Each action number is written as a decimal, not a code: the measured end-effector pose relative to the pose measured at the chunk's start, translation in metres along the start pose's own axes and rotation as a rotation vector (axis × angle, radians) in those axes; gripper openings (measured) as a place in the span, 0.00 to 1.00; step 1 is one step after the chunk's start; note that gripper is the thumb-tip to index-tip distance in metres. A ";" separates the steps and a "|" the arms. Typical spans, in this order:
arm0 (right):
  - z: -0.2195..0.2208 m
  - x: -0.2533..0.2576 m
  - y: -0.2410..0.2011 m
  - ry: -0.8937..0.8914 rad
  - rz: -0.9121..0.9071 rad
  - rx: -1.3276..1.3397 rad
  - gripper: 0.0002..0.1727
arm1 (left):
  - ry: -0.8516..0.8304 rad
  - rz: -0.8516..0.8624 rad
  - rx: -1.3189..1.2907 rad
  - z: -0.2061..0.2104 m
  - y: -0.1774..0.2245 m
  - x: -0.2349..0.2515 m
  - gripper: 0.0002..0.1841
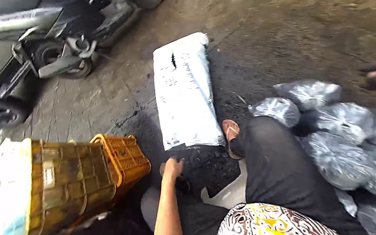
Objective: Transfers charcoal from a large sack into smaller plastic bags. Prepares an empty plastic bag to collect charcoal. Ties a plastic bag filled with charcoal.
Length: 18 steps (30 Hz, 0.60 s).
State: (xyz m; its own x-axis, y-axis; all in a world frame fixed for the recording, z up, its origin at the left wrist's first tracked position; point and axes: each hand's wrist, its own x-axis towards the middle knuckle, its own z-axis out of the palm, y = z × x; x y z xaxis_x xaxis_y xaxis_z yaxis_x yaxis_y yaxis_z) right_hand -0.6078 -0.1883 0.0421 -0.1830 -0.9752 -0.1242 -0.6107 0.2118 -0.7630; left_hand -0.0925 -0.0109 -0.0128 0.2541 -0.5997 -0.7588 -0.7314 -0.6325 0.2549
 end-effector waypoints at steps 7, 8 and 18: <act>0.237 -0.011 -0.175 -0.577 -0.503 0.185 0.19 | -0.081 0.018 -0.129 0.001 -0.028 0.019 0.23; 0.268 -0.025 -0.186 -0.657 -0.529 0.208 0.19 | 0.051 0.036 -0.195 -0.023 -0.032 0.007 0.22; 0.362 -0.074 -0.200 -0.965 -0.649 0.206 0.15 | 1.423 -0.513 0.033 -0.298 -0.170 -0.243 0.21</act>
State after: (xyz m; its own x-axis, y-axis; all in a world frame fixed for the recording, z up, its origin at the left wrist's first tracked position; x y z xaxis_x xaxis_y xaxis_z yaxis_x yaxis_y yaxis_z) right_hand -0.1932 -0.1811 -0.0261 0.8275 -0.5603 -0.0361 -0.2231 -0.2692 -0.9369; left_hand 0.1586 0.0970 0.3068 0.8470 -0.2961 0.4414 -0.3840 -0.9151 0.1231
